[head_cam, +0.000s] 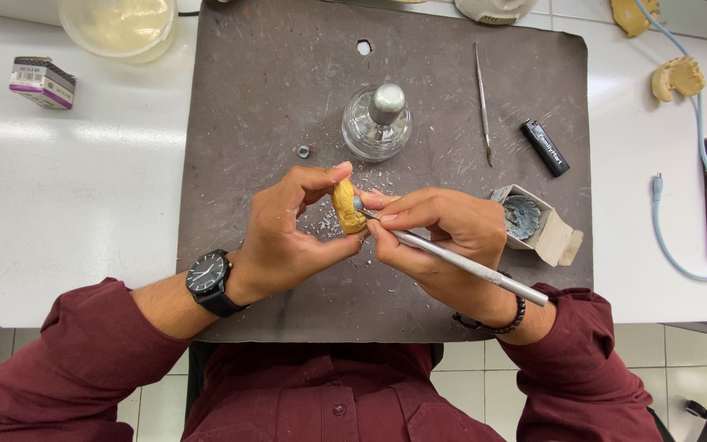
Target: The person holds a yellow dental stone model with a wax pattern and uses a metal wax carver to sculpt and refine the wax on the teeth, rotating the model in hand to reach different surfaces. They occasionally dip the tool or apply material from a small box and continue carving the pattern.
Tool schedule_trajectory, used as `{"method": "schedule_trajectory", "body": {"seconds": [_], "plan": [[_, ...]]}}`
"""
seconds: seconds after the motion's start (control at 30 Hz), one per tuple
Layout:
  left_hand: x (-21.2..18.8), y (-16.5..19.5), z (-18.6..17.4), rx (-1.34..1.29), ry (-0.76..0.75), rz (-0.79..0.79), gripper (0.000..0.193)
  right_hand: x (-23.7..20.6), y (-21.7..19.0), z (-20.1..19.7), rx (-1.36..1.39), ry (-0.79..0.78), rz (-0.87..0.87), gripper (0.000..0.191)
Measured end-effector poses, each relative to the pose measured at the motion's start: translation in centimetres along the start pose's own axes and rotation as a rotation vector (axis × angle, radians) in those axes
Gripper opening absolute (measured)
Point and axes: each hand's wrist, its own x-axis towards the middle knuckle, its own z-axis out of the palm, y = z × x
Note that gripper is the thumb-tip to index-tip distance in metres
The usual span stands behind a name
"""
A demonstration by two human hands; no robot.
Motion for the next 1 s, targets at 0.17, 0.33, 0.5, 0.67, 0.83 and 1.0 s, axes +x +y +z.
{"method": "schedule_trajectory", "body": {"seconds": [0.17, 0.33, 0.5, 0.67, 0.83, 1.0], "plan": [[0.04, 0.21, -0.04, 0.007, 0.008, -0.015, 0.068, 0.13, -0.22, -0.03, 0.021, 0.006, 0.028, 0.016], [0.26, 0.18, -0.35, -0.020, -0.023, -0.002, 0.069, 0.31, -0.38, -0.06, -0.002, 0.002, 0.002, 0.017], [0.32, 0.23, -0.40, -0.027, -0.025, -0.003, 0.070, 0.27, -0.38, -0.09, 0.003, -0.003, 0.004, 0.017], [0.44, 0.40, -0.50, 0.033, -0.023, 0.006, 0.069, 0.20, -0.23, -0.22, 0.011, -0.014, 0.016, 0.018], [0.52, 0.57, -0.66, 0.010, -0.035, 0.035, 0.070, 0.22, -0.23, -0.24, 0.040, -0.015, -0.004, 0.018], [0.56, 0.63, -0.64, 0.045, -0.035, 0.048, 0.069, 0.14, -0.37, -0.15, 0.038, -0.006, -0.009, 0.018]]}}
